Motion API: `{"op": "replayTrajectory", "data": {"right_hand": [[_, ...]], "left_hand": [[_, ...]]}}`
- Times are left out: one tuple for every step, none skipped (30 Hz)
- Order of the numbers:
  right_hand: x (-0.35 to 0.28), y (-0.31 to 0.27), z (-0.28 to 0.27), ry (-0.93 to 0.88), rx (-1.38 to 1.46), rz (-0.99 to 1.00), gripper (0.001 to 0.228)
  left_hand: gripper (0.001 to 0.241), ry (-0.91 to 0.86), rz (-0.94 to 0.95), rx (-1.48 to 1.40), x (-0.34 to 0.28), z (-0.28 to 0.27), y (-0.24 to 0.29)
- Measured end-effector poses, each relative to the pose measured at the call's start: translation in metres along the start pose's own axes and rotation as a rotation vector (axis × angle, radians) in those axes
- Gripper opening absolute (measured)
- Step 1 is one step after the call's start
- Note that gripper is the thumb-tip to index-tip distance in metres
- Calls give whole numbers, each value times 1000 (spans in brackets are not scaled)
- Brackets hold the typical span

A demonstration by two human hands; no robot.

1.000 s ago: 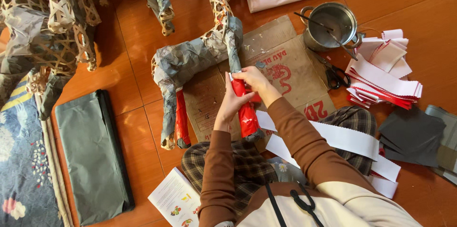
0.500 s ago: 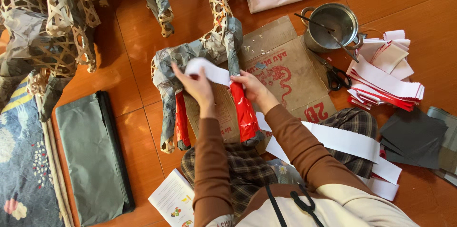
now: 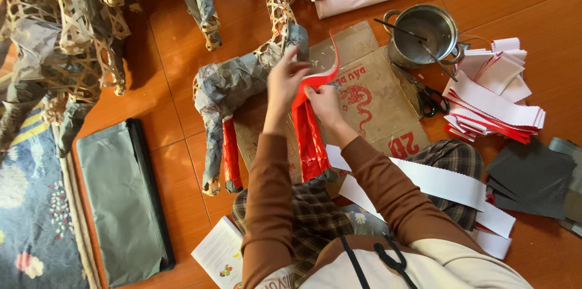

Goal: The person sits on the floor and wraps a wicker animal figure with red and white paper strips. They apply adhesive from a nearby pot using a brush, then smooth the paper onto the figure's legs and body.

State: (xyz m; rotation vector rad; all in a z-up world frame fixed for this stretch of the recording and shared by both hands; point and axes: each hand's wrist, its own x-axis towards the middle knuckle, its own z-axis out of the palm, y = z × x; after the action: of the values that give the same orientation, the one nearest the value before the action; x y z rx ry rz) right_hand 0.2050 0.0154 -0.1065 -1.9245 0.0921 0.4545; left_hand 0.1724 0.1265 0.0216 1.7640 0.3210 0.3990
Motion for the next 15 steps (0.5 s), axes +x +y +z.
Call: {"op": "replayTrajectory", "data": {"right_hand": [[7, 9, 1, -1, 4, 0, 37], [14, 18, 1, -68, 112, 14, 33], [21, 28, 2, -135, 220, 27, 31], [9, 13, -3, -135, 224, 29, 31], [-2, -2, -7, -78, 225, 40, 33], [-14, -15, -13, -21, 223, 52, 38], [-15, -14, -10, -18, 223, 55, 38], [-15, -12, -10, -74, 444, 197, 35], [-16, -10, -9, -130, 665, 339, 38], [-13, -4, -9, -128, 664, 337, 38], [-9, 1, -8, -180, 721, 387, 36], [-5, 5, -6, -236, 779, 436, 35], [-1, 17, -4, -238, 780, 433, 35], [2, 29, -1, -259, 775, 429, 36], [5, 42, 2, -280, 770, 426, 37]], "left_hand": [[69, -1, 1, 4, -12, -3, -26], [45, 107, -90, 178, -23, -6, -52], [39, 214, -180, 351, -35, -9, -78], [39, 212, -179, 355, -47, 2, -31], [51, 152, -344, 184, -62, 17, 22], [63, 89, -508, 7, -89, 33, 80], [63, 86, -509, 7, -76, 32, 19], [58, 97, -552, -160, -75, 34, -39], [56, 108, -594, -328, -77, 42, -93], [56, 106, -593, -330, -77, 41, -87], [59, 111, -628, -323, -76, 40, -81], [62, 119, -662, -314, -74, 38, -74], [62, 120, -659, -313, -72, 38, -67], [58, 126, -692, -250, -71, 38, -61], [55, 132, -724, -187, -70, 38, -56]]}}
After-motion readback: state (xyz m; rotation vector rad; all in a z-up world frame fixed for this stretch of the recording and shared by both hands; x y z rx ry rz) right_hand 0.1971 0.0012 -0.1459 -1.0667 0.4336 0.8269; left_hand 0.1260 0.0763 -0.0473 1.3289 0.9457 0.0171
